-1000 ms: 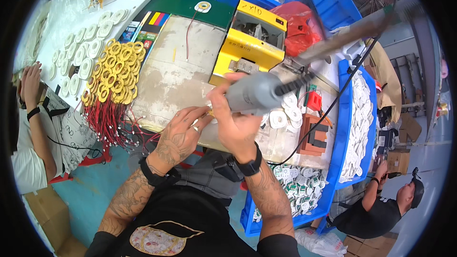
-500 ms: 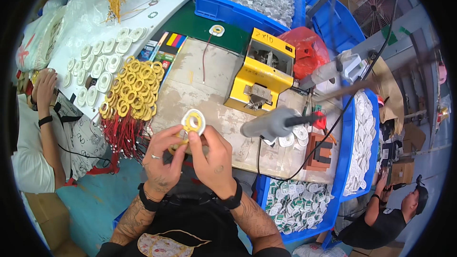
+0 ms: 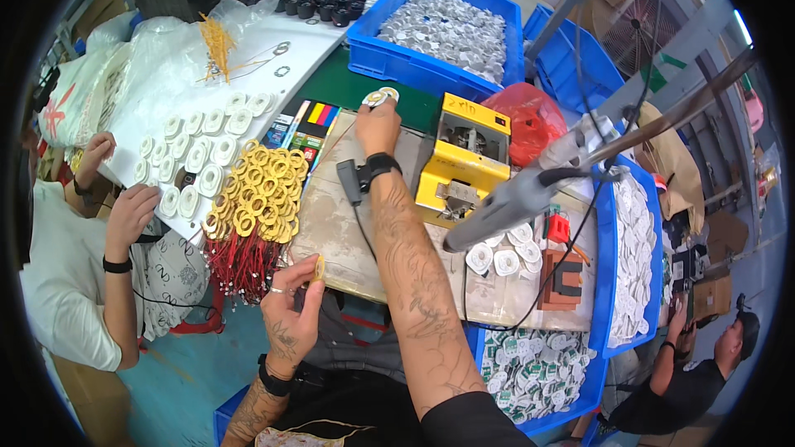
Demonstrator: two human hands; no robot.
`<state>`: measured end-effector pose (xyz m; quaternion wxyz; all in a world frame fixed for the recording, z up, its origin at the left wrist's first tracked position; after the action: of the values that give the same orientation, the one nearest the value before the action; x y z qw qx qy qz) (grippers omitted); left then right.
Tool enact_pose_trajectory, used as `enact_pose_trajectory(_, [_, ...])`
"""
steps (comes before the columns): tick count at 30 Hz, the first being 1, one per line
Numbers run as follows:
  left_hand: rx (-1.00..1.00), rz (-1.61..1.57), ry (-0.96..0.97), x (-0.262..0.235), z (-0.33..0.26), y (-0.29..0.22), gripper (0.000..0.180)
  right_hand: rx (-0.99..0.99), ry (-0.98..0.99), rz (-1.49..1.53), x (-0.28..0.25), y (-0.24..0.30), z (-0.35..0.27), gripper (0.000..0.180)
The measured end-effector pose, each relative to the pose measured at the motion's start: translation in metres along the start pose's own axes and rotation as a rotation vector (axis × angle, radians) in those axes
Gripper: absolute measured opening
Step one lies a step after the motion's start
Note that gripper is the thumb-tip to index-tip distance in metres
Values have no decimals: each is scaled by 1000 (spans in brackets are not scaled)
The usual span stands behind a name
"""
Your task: Soldering or applying adhesive to wires and white circular components at a workbench in a factory setting.
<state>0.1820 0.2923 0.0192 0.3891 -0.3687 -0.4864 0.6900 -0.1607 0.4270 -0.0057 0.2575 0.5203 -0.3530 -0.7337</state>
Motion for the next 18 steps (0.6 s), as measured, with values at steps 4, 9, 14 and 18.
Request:
enact_pose_trajectory(4, [-116, -144, -57, -3, -7, 19, 30, -612, -291, 134, -57, 66, -105, 46])
enact_pose_trajectory(9, [-223, -222, -32, -3, 2, 40, 33, -642, 247, 274, -156, 46, -268, 10])
enact_pose_trajectory(14, [-227, -198, 84, 19, 1, 29, 31, -372, -65, -137, -280, -76, -246, 15])
enact_pose_trajectory(18, [-185, -199, 187, 48, -8, 24, 32, -313, -155, -428, -314, -117, -198, 35])
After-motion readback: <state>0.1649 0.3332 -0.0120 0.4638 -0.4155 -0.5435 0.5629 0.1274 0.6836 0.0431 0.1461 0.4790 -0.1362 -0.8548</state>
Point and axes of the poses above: each hand's wrist, its own z-axis towards the middle knuckle, its own x-axis out of the palm, y = z × x, the point moved 9 cm from there along z, towards the middle knuckle, and after that the axes turned 4 degrees about -y, right-handed, at the moved point
